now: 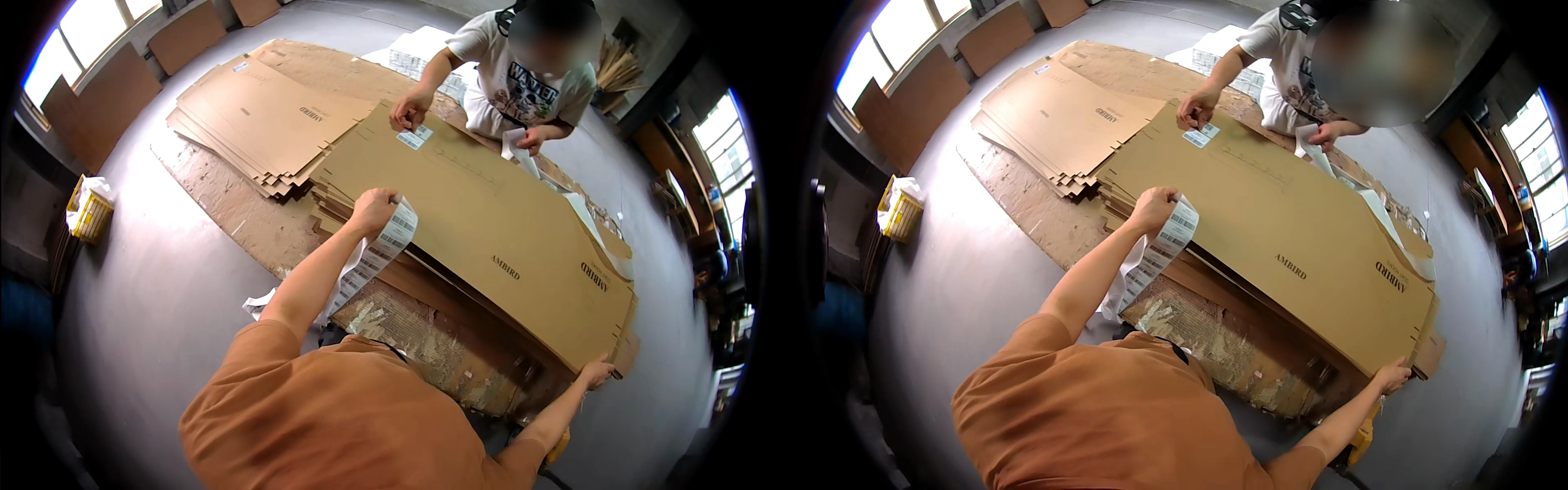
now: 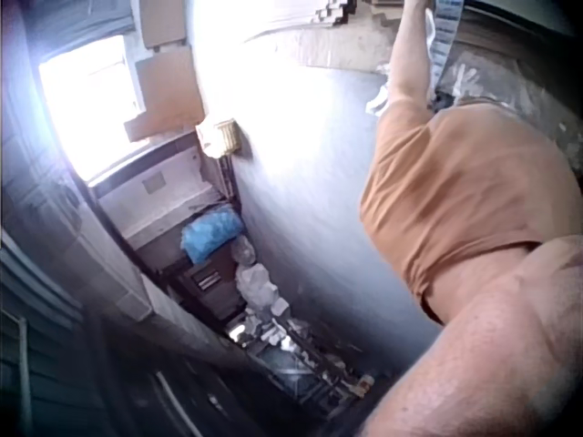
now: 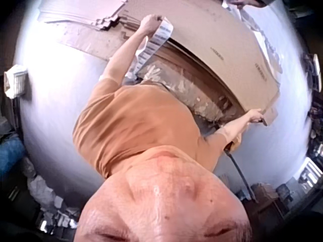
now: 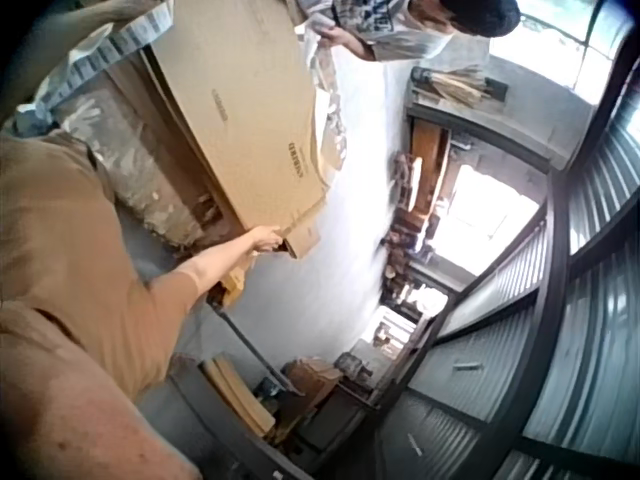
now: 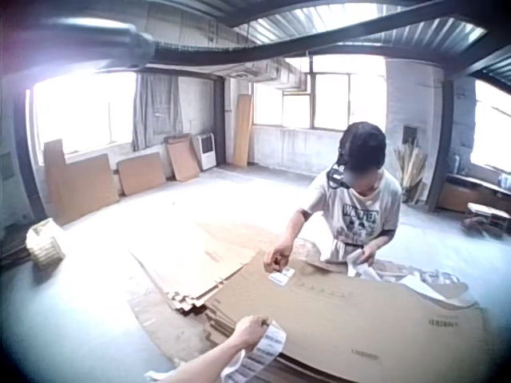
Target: The person applies shipping labels to a stack of flat cardboard boxes. They peel individual labels from a roll and place them on the top box, then move the labeled box to a separate pile. A coworker is visible in the background performing similar labeling tasks.
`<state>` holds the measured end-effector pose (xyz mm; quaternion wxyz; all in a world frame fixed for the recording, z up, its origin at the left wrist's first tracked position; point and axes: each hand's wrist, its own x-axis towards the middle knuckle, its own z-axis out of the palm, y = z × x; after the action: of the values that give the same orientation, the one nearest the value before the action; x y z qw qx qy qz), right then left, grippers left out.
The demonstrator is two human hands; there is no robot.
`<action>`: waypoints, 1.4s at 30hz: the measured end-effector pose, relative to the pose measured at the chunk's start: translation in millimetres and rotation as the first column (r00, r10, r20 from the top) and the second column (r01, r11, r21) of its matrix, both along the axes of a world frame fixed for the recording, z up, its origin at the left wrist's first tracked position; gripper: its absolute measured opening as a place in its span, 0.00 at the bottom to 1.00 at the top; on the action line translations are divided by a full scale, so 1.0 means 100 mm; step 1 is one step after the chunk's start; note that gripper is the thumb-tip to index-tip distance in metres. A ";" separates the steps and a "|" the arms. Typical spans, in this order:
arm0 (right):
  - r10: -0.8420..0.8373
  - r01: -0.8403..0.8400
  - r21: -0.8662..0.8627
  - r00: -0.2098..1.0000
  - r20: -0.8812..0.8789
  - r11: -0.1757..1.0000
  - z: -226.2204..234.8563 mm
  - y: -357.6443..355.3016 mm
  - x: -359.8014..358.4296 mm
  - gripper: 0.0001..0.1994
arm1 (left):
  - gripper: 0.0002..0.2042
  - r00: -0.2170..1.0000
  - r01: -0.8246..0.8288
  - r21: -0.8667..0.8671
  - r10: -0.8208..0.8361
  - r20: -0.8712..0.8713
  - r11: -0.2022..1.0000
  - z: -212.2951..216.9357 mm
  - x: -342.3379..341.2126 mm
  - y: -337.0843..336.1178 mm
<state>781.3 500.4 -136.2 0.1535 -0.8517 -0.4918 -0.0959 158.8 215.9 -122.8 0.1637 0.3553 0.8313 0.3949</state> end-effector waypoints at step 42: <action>0.087 -0.618 0.305 -0.357 -0.930 0.724 0.38 -1.81 -2.98 0.23 | 0.11 0.668 -0.531 0.484 -0.008 0.744 0.696 0.86 -1.77 -1.28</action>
<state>483.2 319.5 -98.0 0.3364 -0.3976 -0.4444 0.7288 -18.5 87.8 -36.3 0.2619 0.0790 0.5510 0.7884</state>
